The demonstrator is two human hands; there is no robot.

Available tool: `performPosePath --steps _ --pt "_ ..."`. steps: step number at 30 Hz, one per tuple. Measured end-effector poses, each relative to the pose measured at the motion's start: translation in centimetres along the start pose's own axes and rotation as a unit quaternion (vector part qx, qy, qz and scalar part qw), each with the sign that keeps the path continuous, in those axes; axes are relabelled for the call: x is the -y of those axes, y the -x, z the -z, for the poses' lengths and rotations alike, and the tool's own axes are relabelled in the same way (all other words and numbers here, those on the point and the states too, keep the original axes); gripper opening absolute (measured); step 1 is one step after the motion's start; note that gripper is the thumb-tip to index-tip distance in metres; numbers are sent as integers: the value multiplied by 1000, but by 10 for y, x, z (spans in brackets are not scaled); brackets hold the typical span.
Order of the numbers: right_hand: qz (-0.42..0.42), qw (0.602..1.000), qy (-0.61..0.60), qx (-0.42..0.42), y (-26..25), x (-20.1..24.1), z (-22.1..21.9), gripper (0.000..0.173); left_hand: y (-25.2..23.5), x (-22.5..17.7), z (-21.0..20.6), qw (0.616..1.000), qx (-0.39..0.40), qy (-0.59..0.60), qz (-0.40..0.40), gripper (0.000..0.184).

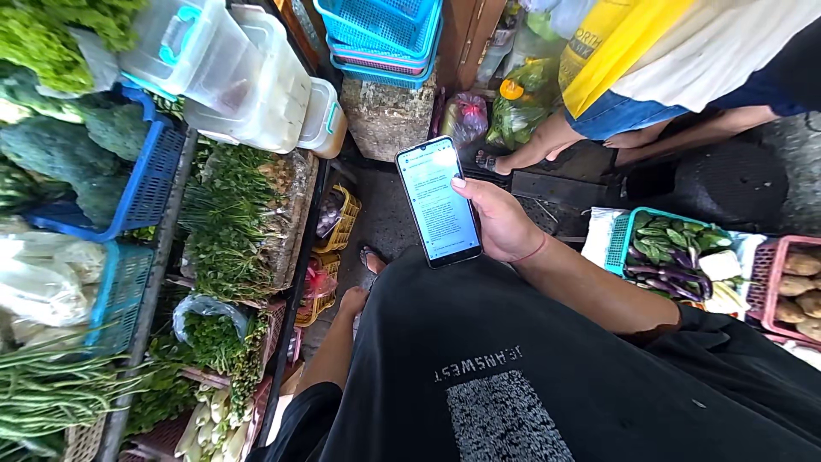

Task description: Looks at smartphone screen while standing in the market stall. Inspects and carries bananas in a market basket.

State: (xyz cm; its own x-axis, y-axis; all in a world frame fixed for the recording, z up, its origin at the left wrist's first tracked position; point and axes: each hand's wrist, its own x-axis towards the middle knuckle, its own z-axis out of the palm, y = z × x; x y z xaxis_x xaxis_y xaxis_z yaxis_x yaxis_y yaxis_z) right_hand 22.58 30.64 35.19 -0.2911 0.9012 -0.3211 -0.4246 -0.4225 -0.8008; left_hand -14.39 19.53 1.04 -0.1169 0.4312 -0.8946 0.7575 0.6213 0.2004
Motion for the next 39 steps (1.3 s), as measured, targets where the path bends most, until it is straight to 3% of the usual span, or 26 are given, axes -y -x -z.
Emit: performPosePath --steps 35,39 --pt "-9 1000 3 -14 3 -2 -2 42 23 -20 7 1000 12 -14 6 43" --pt "-7 1000 2 -9 3 -3 -1 42 9 -11 2 1000 9 -17 -4 43"
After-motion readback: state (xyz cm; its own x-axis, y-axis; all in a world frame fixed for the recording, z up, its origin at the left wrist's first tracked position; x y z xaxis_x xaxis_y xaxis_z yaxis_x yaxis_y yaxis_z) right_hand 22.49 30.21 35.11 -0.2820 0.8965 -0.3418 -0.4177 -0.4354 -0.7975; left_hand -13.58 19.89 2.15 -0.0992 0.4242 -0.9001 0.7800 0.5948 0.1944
